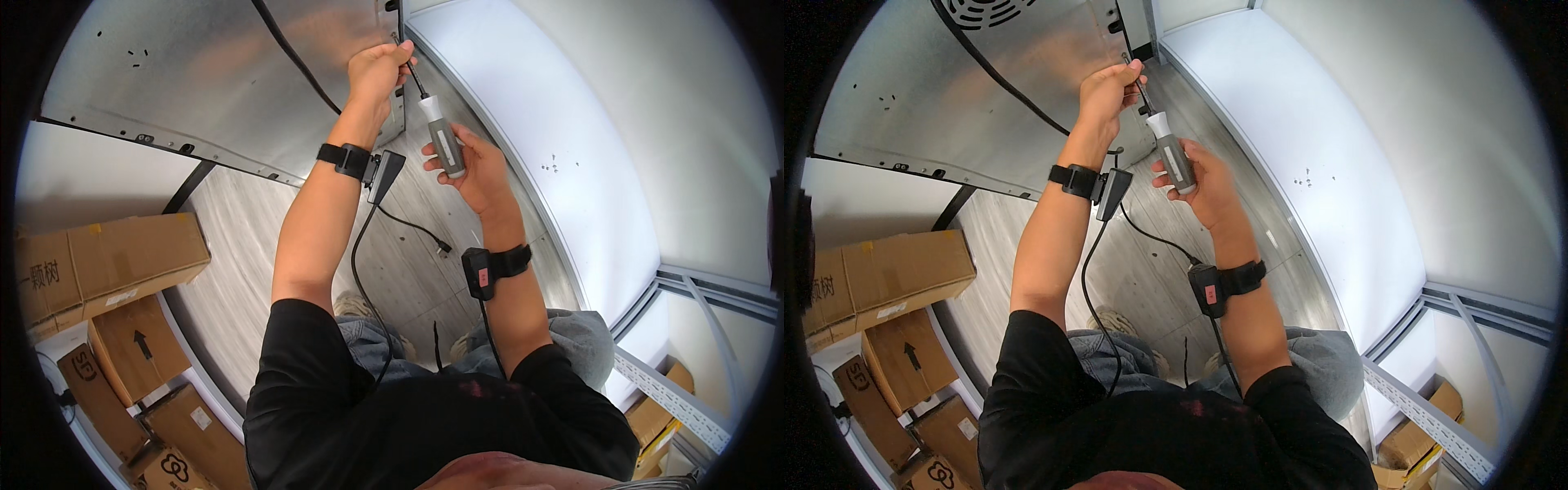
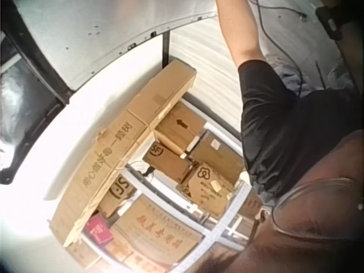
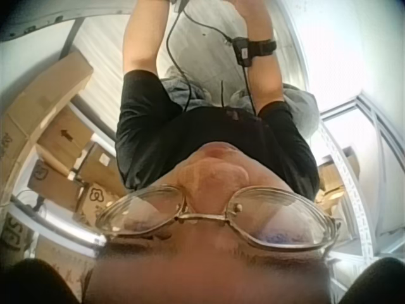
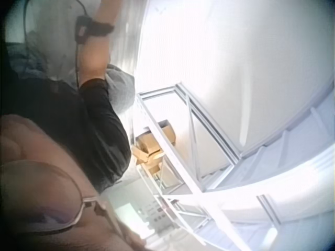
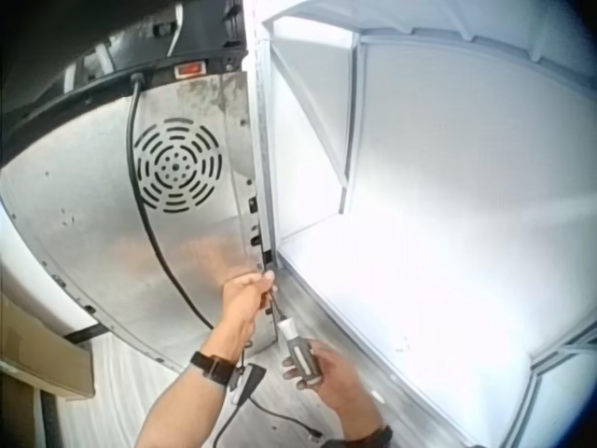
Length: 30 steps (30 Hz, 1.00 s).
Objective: The person uses a corded electric screwdriver to remove screws from the back panel of a black electronic device, then removes the panel to expose the internal components. The person continues to remove additional screws from the device's chassis.
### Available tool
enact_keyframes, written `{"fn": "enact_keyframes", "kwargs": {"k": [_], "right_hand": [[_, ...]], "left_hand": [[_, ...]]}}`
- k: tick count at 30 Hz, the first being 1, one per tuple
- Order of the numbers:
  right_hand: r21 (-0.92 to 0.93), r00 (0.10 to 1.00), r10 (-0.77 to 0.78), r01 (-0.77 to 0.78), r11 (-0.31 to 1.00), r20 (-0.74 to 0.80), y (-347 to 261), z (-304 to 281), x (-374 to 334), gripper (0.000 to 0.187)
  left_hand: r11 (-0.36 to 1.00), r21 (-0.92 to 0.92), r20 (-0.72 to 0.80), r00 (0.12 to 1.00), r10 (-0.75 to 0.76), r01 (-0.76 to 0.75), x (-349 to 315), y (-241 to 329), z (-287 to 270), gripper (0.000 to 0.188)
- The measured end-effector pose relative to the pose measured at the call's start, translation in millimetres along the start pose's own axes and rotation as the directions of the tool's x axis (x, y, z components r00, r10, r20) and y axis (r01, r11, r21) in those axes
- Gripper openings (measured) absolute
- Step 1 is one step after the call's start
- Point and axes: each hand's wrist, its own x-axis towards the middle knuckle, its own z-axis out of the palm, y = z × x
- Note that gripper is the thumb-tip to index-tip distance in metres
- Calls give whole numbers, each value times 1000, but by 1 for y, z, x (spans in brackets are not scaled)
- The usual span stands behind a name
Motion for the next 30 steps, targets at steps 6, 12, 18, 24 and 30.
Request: {"fn": "enact_keyframes", "kwargs": {"k": [6,12,18,24,30], "right_hand": [[-509,903,-373,224,831,-212,21,1,9,41],[-111,989,-50,34,993,-140,-1,11,0,50],[-456,931,-326,221,862,-164,18,0,7,50],[-206,967,-183,145,968,-180,9,11,4,43],[-203,965,-213,180,962,-153,16,4,10,42]], "left_hand": [[999,51,-8,1000,-15,16,-2,2,1,16],[1000,1,-24,1000,8,-8,0,-1,-1,18],[1000,-17,-1,1000,-9,9,-4,6,3,20],[1000,2,-9,1000,3,-3,-2,3,1,19],[1000,-6,51,999,-3,3,-1,2,-3,15]]}}
